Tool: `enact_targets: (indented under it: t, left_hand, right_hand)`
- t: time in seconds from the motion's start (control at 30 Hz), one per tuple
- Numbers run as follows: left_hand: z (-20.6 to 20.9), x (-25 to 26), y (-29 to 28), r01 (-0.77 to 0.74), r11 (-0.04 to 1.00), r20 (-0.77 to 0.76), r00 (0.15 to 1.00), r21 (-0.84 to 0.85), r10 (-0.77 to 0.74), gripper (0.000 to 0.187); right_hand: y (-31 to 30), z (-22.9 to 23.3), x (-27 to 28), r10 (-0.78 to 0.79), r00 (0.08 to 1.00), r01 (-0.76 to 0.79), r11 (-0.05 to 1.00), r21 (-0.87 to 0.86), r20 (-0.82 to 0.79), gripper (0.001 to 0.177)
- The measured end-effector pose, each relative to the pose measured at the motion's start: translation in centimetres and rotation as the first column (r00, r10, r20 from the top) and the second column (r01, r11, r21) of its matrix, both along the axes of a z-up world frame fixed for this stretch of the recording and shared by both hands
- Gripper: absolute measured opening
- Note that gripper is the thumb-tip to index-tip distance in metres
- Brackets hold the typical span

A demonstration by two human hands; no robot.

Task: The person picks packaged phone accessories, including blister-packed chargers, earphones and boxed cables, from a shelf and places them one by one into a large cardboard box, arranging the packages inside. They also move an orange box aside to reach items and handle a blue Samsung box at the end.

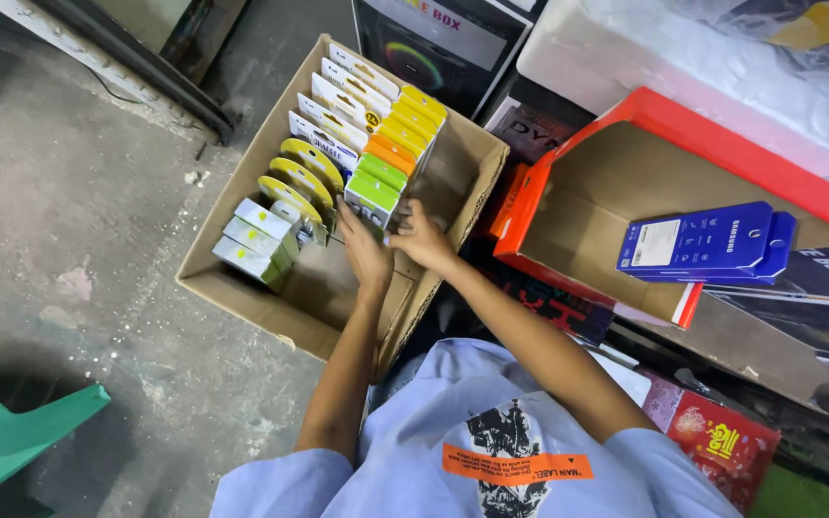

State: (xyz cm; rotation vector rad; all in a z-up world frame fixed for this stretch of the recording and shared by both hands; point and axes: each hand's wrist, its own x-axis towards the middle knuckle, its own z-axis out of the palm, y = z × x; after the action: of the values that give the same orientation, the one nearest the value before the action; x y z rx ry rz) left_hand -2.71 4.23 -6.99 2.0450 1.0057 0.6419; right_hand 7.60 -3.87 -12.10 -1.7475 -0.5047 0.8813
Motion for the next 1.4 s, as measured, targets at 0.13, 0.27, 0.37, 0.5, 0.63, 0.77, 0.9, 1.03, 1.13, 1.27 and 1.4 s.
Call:
enact_targets:
  t: [0.13,0.27,0.37,0.5,0.63,0.77,0.9,1.03,1.13,1.27,1.4]
  left_hand:
    - [0.0,0.2,-0.3,-0.007,1.0,0.003,1.0,0.017,0.007,0.112]
    - [0.0,0.3,-0.5,-0.046,0.999,-0.1,0.994,-0.027,0.043,0.115]
    - [-0.2,0.4,-0.8,-0.066,0.998,-0.157,0.986,-0.013,0.063,0.116]
    - [1.2,0.4,-1.3,-0.077,0.997,-0.173,0.982,0.012,0.078,0.116]
    - [1.3,0.3,-2.1,-0.088,0.996,-0.178,0.98,-0.007,0.085,0.116]
    - [-1.6,0.1,-2.6,-0.114,0.992,-0.151,0.983,-0.048,0.105,0.111]
    - [2.3,-1.6,-3.5,-0.019,0.959,-0.18,0.983,-0.281,-0.033,0.083]
    - [2.8,-5.3,-5.3,0.305,0.835,-0.019,0.936,-0.458,-0.352,0.067]
    - [7.7,-6.4,-7.7,0.385,0.854,-0.277,0.828,-0.351,-0.488,0.07]
    - [7.0,-6.7,-10.4,0.364,0.925,-0.558,0.748,-0.11,-0.36,0.032]
    - [6.6,-6.4,-11.0,0.344,0.939,-0.623,0.732,-0.011,-0.275,0.023]
  right_hand:
    - [-0.6,2.5,-0.4,0.053,0.985,-0.048,0.998,-0.035,0.165,0.079]
    - [-1.4,10.8,-2.0,0.153,0.875,-0.019,0.959,-0.281,0.46,0.076]
    - [-2.5,11.7,-2.5,0.145,0.781,-0.031,0.98,-0.194,0.608,0.074]
    - [-4.2,13.6,-3.4,0.245,0.607,-0.079,0.965,-0.25,0.756,0.047]
    - [-5.5,12.6,-2.7,0.41,0.437,-0.12,0.908,-0.4,0.8,0.022]
    - [-7.6,13.5,-1.7,0.45,0.446,-0.419,0.869,-0.264,0.773,0.028]
    - [-9.5,15.0,-1.8,0.351,0.424,-0.397,0.901,-0.176,0.835,0.023]
    - [-11.5,18.3,-0.8,0.205,0.478,-0.348,0.937,-0.03,0.854,0.015]
    - [-14.1,22.2,0.6,0.079,0.61,-0.264,0.958,0.109,0.788,0.01]
    - [-19.4,26.3,3.0,-0.194,0.557,0.032,0.977,0.212,0.807,0.004]
    - [-25.1,27.1,5.1,-0.416,0.48,0.359,0.896,0.26,0.773,0.003]
